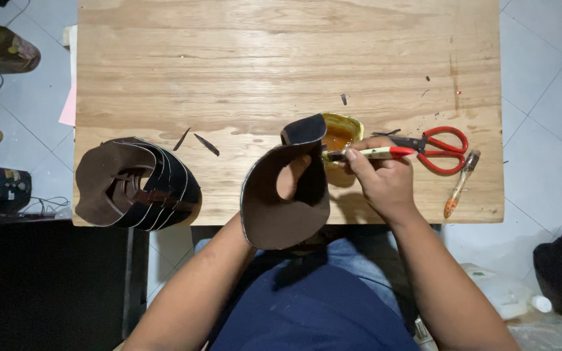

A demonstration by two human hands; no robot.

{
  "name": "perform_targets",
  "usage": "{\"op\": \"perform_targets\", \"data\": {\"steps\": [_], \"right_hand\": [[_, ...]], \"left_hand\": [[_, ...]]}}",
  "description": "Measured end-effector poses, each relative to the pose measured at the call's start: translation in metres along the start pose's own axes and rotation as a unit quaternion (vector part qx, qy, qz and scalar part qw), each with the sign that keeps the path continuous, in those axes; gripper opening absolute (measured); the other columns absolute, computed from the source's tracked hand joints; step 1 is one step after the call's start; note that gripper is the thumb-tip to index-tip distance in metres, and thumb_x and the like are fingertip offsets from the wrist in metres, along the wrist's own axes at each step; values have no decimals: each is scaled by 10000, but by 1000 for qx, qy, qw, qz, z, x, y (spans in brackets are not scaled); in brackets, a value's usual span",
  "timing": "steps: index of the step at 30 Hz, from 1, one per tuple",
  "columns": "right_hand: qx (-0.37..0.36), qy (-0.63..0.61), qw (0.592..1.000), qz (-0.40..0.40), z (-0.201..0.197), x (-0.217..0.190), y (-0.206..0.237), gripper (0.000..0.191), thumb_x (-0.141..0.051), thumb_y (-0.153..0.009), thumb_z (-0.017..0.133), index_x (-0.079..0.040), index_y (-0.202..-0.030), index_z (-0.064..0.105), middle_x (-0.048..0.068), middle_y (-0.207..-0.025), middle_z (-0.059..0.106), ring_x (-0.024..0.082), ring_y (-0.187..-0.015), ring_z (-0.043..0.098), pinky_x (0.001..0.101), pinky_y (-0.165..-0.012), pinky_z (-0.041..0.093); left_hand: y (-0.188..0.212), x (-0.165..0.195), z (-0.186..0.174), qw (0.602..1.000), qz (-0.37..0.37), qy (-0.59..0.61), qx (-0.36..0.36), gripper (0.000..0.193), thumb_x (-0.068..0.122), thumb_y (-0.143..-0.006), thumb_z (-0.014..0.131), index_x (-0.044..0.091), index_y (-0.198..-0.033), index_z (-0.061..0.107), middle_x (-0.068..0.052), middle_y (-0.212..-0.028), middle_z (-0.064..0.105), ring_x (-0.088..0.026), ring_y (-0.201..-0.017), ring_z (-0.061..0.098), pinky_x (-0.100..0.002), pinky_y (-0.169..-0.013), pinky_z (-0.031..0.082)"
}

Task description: The person applies a brown adhesive to the edges of curved shoe parts using a brush. They repeatedly dip the brush into a container of glue and coat the edges of each part before placing it aside. The process is repeated for multiple parts.

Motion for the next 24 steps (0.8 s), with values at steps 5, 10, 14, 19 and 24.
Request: {"op": "perform_targets", "data": {"steps": [5, 10, 14, 19, 24], "right_hand": [[-15, 37, 996, -85, 2, -17, 0, 142, -74, -1003, 688, 21, -1102, 653, 96, -1091, 709, 127, -955, 655, 275, -842, 546], [-57, 144, 987, -39, 2, -12, -8, 142, -111, -947, 701, -11, -1042, 665, 76, -989, 712, 130, -893, 677, 290, -803, 547], [-84, 105, 991, -29, 4, -8, -5, 121, -107, -935, 696, -16, -1006, 660, 71, -1004, 701, 131, -907, 646, 291, -801, 527], [-111, 65, 992, -4, 6, -1, 6, 95, -93, -946, 677, -21, -982, 627, 75, -1002, 714, 128, -918, 656, 286, -827, 541], [-47, 26, 998, -37, -4, -8, 10, 83, -52, -978, 644, -18, -1048, 612, 92, -1079, 708, 139, -996, 663, 306, -899, 555]], "left_hand": [[-23, -22, -14, 997, 32, -47, 52, 205, 74, -993, 613, -20, -1175, 627, -45, -1021, 689, -97, -911, 613, -264, -812, 529], [-31, -41, -27, 996, 55, -23, 63, 282, 81, -970, 599, -40, -1225, 595, -62, -1093, 709, -105, -983, 659, -256, -879, 546], [-32, -35, -29, 994, 82, -12, 69, 284, 96, -990, 651, -32, -1239, 603, -73, -1132, 696, -118, -1018, 652, -274, -924, 543], [-27, -7, -22, 997, 46, 5, 69, 264, 153, -1025, 611, -11, -1231, 583, -58, -1088, 662, -113, -981, 626, -276, -872, 528], [10, 18, -8, 998, 0, 41, 45, 257, 209, -1060, 570, 10, -1223, 563, -42, -1045, 629, -108, -944, 599, -277, -820, 513]]}}
Point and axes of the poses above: each hand's wrist, its own y-axis away from the middle knuckle, its own z-axis out of the palm, x = y × z, the point moved 7 cm from there along -y, towards the middle knuckle
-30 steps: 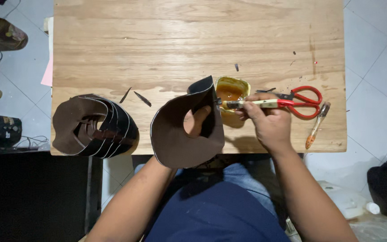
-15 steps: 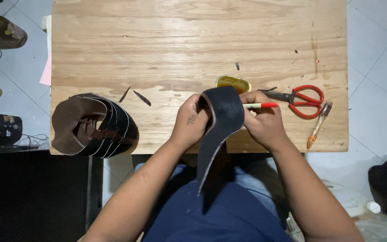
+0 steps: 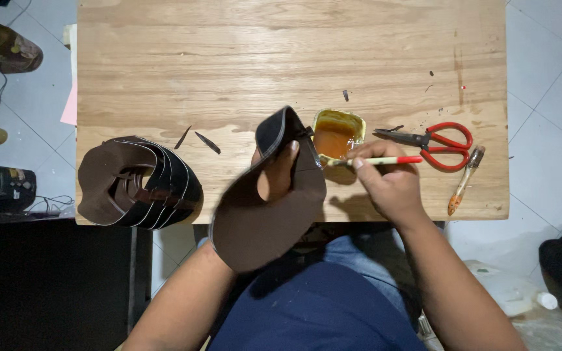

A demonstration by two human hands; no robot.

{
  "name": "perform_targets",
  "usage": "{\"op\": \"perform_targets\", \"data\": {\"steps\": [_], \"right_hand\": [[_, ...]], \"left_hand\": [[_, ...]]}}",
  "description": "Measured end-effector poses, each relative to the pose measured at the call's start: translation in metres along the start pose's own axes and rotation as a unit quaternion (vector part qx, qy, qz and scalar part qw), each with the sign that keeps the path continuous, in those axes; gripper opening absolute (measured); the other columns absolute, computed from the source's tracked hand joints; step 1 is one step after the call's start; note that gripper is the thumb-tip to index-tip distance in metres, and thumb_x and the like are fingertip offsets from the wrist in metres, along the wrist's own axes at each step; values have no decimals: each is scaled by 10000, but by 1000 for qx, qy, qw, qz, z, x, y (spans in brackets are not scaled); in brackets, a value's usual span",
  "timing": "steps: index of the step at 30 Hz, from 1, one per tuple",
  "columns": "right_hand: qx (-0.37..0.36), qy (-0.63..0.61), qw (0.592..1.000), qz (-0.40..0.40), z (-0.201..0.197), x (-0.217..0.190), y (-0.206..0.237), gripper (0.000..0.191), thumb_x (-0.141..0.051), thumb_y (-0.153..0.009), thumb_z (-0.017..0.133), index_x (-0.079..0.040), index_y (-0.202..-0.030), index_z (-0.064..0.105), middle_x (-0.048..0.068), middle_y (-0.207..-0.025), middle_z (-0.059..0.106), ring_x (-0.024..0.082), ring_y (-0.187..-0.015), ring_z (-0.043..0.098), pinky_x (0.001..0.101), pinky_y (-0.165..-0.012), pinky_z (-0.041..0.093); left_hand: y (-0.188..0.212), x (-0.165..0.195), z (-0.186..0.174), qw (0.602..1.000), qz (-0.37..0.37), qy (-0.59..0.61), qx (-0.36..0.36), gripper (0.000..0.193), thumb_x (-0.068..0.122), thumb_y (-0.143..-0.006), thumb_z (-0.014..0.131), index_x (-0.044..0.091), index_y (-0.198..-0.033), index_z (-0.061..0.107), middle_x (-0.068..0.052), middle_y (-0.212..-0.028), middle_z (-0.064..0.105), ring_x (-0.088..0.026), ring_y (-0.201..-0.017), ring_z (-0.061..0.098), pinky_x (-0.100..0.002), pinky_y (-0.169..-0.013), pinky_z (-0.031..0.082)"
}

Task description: The person applies a brown adhesive to the edges of curved shoe parts using a brush. They repeatedly dip the brush into a container of glue and coat the edges of each part before placing it aside. The process is repeated for multiple parts.

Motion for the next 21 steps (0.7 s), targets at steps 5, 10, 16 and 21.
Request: {"op": "perform_targets", "data": {"steps": [5, 10, 16, 21], "right_hand": [[-1, 5, 998, -64, 7, -23, -2, 139, -3, -968, 675, 3, -1097, 623, 133, -1186, 683, 187, -1109, 662, 335, -992, 536], [-22, 139, 970, -201, 19, -59, -4, 162, 0, -945, 711, 7, -1095, 650, 173, -1171, 693, 281, -1098, 689, 360, -965, 549], [-32, 175, 963, -204, 24, -67, -3, 167, -4, -919, 728, -15, -1063, 644, 161, -1138, 698, 297, -1060, 704, 358, -929, 561], [-57, 146, 970, -185, 26, -60, -7, 191, -3, -912, 710, -4, -1095, 654, 138, -1121, 701, 275, -1040, 702, 358, -923, 557]], "left_hand": [[-7, -3, 6, 999, 46, 21, -20, 263, 265, -1094, 530, 31, -1214, 543, -26, -1002, 596, -103, -907, 573, -278, -769, 498], [-40, -44, -5, 993, 50, 105, -9, 338, 191, -1028, 644, -10, -1286, 557, -48, -1145, 658, -126, -1026, 625, -279, -894, 530], [-40, -60, -18, 997, 72, 19, 6, 341, 141, -1024, 668, -29, -1303, 572, -68, -1197, 670, -130, -1079, 624, -281, -965, 520], [-39, -50, -22, 991, 57, -111, 41, 315, 107, -990, 630, -36, -1265, 571, -85, -1156, 706, -138, -1070, 667, -287, -963, 537]]}}
Point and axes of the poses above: each hand's wrist, its own y-axis away from the middle knuckle, its own z-axis out of the palm, x = y × z, the point moved 7 cm from there along -y, towards the middle knuckle
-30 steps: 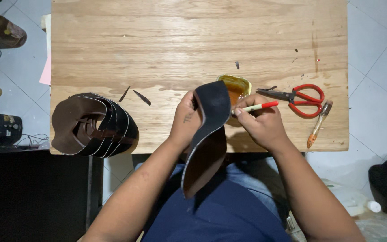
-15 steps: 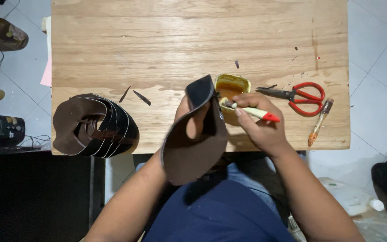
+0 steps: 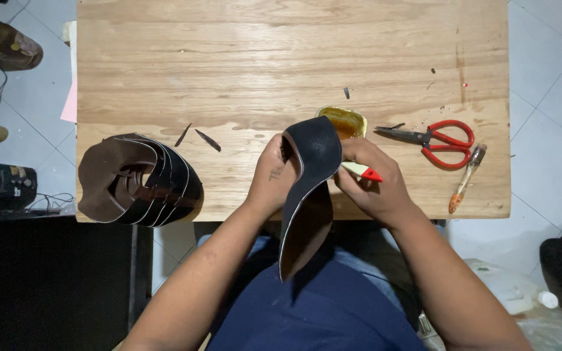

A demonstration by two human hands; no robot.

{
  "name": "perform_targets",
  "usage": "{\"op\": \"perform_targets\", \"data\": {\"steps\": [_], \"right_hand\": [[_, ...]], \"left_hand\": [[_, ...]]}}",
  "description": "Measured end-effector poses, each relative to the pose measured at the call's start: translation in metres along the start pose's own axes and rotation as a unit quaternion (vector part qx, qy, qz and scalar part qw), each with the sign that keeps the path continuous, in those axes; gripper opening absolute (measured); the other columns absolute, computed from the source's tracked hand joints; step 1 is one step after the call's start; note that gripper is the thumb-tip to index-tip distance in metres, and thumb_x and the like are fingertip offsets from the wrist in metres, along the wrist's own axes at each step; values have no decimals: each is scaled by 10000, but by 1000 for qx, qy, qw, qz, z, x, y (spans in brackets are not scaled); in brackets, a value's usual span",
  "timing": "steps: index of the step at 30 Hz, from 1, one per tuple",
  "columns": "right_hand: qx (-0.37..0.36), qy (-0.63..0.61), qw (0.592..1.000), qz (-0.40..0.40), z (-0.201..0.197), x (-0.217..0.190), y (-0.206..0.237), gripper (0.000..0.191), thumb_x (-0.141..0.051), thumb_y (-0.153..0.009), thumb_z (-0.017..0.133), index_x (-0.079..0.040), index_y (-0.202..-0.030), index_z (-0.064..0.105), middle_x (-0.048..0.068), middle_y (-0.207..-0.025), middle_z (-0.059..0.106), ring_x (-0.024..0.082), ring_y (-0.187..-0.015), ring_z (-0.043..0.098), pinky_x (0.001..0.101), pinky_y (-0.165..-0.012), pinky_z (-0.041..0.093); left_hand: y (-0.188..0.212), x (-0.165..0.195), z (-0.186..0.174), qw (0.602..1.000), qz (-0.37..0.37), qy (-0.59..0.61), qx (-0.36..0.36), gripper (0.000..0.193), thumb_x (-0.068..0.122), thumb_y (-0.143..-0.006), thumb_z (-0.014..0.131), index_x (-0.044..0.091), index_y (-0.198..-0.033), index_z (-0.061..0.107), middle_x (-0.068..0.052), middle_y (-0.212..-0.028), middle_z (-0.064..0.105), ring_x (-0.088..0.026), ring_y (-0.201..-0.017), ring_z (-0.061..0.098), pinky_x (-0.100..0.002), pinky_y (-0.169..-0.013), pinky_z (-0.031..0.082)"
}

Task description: The person applies a brown adhesive to the edges of curved shoe parts using a brush. They repeatedly dip the brush into a container of glue and coat the edges of each part before placing it aside. The process is repeated for multiple parts.

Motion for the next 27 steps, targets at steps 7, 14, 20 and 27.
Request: {"op": "perform_targets", "data": {"steps": [7, 14, 20, 27], "right_hand": [[-33, -50, 990, 128, 7, 22, 18, 123, -39, -889, 720, -17, -992, 657, 96, -1034, 702, 189, -899, 689, 305, -780, 553], [33, -85, 990, 107, 2, 29, 30, 126, -45, -949, 703, 8, -1058, 668, 122, -1110, 713, 181, -1012, 676, 303, -914, 550], [105, -255, 941, 199, 5, 54, 46, 147, -37, -999, 651, 32, -1124, 619, 109, -1142, 727, 131, -1007, 687, 288, -924, 577], [88, -191, 964, 161, 8, 44, 44, 163, 4, -997, 649, 5, -1159, 670, 115, -1177, 679, 153, -1085, 646, 291, -957, 534]], "left_hand": [[2, 3, -7, 999, 43, -21, 0, 288, 73, -1005, 627, -37, -1261, 553, -96, -1155, 699, -147, -1081, 667, -295, -976, 541], [8, -9, -18, 977, 21, 213, -12, 332, 26, -986, 679, -71, -1281, 561, -97, -1183, 648, -174, -1080, 628, -326, -1008, 524], [16, 14, -14, 995, -13, -101, 21, 303, 141, -988, 609, -17, -1245, 635, -74, -1049, 706, -159, -943, 650, -312, -831, 546], [23, 28, -4, 999, -12, 27, -29, 227, 66, -1015, 573, -48, -1204, 626, -91, -1021, 680, -163, -930, 631, -323, -815, 539]]}}
Point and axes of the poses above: each hand's wrist, its own y-axis away from the middle knuckle, its own z-axis out of the palm, x = y × z, the point moved 7 cm from there along -y, towards the middle knuckle
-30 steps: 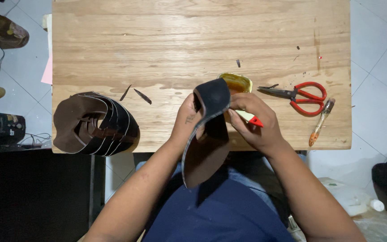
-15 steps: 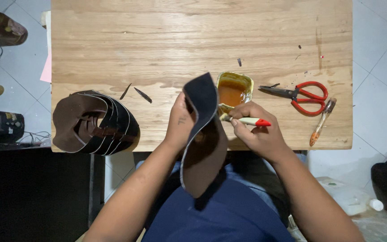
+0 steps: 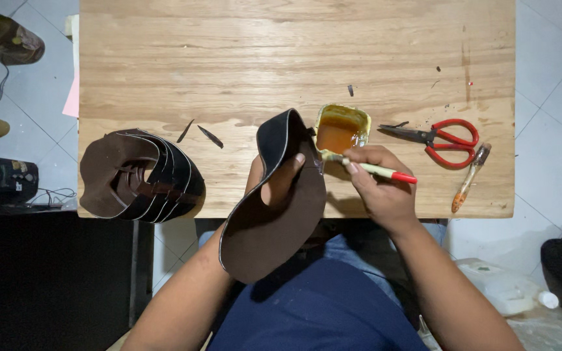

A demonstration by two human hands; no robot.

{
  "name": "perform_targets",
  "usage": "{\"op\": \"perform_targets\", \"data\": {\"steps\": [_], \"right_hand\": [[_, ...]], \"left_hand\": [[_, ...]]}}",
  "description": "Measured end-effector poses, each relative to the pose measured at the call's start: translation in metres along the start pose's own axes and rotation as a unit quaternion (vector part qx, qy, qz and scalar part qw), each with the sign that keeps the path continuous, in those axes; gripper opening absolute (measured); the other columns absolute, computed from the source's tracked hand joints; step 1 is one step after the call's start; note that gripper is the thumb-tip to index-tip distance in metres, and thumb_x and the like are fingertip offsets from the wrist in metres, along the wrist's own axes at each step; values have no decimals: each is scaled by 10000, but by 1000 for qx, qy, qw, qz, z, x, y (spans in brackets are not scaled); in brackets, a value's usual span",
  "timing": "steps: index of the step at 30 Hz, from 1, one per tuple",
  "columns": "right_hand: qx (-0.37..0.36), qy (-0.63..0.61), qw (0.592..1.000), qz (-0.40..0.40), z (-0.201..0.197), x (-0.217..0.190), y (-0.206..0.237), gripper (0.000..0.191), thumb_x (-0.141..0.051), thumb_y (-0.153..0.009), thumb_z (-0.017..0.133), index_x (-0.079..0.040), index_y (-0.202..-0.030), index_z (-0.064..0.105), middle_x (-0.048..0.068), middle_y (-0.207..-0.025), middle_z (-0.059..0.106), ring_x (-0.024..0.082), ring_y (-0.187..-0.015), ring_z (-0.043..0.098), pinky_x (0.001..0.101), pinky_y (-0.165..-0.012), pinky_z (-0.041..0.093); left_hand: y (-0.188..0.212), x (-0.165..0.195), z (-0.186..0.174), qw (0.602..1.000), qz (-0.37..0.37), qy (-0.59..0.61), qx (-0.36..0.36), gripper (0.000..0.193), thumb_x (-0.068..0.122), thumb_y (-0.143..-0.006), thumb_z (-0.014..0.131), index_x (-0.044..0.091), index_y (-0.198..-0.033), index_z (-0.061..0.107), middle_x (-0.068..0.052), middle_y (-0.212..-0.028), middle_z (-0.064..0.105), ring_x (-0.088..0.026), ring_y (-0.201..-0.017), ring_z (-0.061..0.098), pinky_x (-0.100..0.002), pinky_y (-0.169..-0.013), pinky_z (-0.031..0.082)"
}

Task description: The person applies a brown adhesive to the edges of curved shoe parts using a brush. They repeatedly dip the brush into a container of glue and coat the edges of each part before placing it aside. The process is repeated for multiple parts.

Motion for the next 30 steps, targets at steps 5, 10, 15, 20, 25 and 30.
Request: {"op": "perform_targets", "data": {"steps": [5, 10, 15, 20, 25, 30], "right_hand": [[-6, 33, 994, -106, 8, -19, -12, 197, 15, -999, 680, 1, -1195, 669, 138, -1223, 693, 200, -1175, 641, 315, -1035, 524], [25, 34, 999, 4, 2, -1, -10, 153, -15, -991, 679, 11, -1141, 665, 125, -1117, 718, 156, -1020, 665, 294, -902, 545], [26, -26, 999, 38, 4, 12, 4, 137, -47, -1002, 662, 11, -1123, 638, 98, -1098, 722, 128, -983, 689, 284, -896, 585], [13, -2, 1000, 4, 6, 1, 1, 138, -29, -1003, 644, 8, -1135, 627, 91, -1145, 675, 141, -1049, 655, 286, -933, 548], [-21, 101, 992, -68, 15, -23, -8, 132, -5, -947, 684, 20, -1075, 661, 136, -1113, 684, 194, -1026, 664, 309, -914, 542], [-27, 98, 989, -109, 18, -37, -10, 125, -2, -962, 673, 18, -1084, 653, 136, -1108, 695, 209, -1059, 673, 328, -959, 545]], "left_hand": [[-10, -26, -7, 1000, 2, -8, 9, 222, 78, -1030, 559, -10, -1215, 644, -33, -1053, 708, -123, -945, 652, -282, -855, 547], [-7, -44, -20, 994, 102, 36, 12, 293, 3, -978, 648, -8, -1267, 597, -50, -1140, 677, -142, -1028, 639, -294, -932, 539], [-1, -53, -30, 992, 97, -66, 51, 304, -7, -983, 661, 2, -1282, 605, -71, -1170, 670, -152, -1051, 637, -300, -943, 547], [6, -28, -21, 984, 160, -64, 37, 380, -17, -964, 650, 8, -1327, 539, -64, -1235, 638, -152, -1141, 614, -306, -1021, 511], [4, -22, -14, 990, 136, -14, 35, 377, -22, -983, 611, 10, -1351, 536, -63, -1248, 637, -151, -1150, 612, -300, -1021, 512], [4, -22, -15, 992, 111, 47, 32, 371, -24, -979, 620, 15, -1337, 531, -66, -1246, 638, -151, -1149, 617, -302, -1016, 523]]}}
Point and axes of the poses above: each hand's wrist, its own y-axis away from the middle knuckle, its own z-axis out of the palm, x = y × z, the point moved 7 cm from there along -y, towards the middle knuckle
